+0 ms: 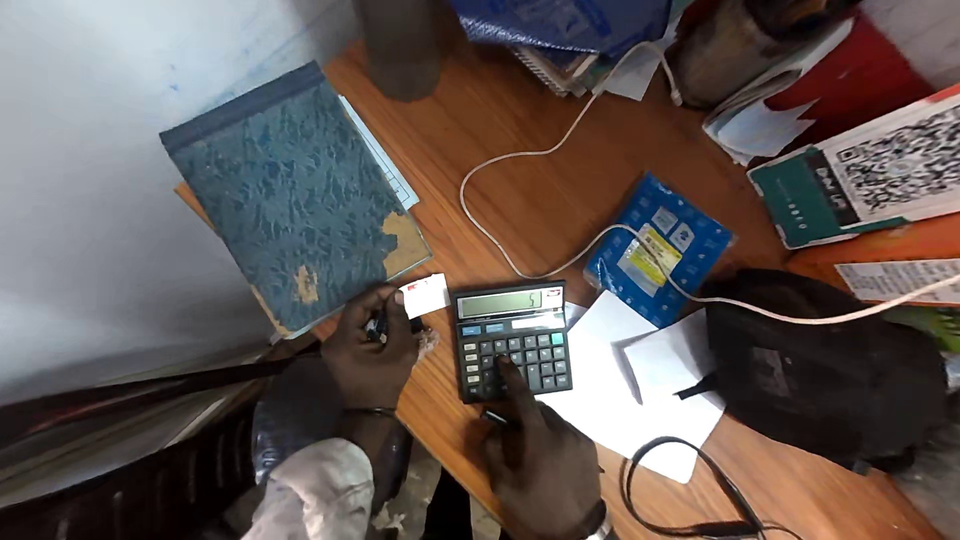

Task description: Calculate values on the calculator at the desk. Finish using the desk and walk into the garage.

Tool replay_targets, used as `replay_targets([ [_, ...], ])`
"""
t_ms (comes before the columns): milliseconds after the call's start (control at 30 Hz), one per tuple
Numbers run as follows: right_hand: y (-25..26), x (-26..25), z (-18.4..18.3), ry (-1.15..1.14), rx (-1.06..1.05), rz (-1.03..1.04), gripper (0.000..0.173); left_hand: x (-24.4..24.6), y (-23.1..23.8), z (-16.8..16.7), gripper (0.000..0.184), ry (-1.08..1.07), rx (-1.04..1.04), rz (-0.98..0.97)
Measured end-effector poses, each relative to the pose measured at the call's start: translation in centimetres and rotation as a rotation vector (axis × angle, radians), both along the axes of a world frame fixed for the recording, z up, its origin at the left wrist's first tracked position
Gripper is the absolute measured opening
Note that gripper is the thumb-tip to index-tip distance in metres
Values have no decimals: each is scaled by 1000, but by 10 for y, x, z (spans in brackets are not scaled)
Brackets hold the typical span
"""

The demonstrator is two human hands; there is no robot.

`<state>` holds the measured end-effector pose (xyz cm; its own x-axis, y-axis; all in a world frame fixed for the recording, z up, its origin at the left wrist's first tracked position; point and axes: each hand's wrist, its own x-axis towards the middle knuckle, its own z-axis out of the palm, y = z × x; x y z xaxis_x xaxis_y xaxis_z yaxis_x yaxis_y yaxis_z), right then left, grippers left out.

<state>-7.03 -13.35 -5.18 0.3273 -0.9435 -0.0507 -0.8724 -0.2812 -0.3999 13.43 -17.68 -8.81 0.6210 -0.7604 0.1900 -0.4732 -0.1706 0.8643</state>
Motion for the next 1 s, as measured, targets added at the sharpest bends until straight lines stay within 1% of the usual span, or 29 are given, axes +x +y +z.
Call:
replay_targets([
  [67,3,-7,-1,-72,-12,24,57,-1,0,-1,18,8,-3,0],
  [133,7,-14,-1,-133,-17,78,51,0,-1,-2,18,13,-4,-6],
  [267,16,-16,-4,-114,-51,142,48,0,0,1,18,22,-4,-14],
  [533,17,-10,-6,-53,-70,122,48,0,0,-1,18,23,-4,-8],
  [633,18,-9,-6,-30,-62,116,50,0,1,-1,17,22,-11,-6],
  [867,9,-7,-2,-114,-28,104,50,-1,0,0,18,3,2,-5],
  [1000,8,-2,-1,-76,-13,82,51,1,0,-2,18,2,-2,-11],
])
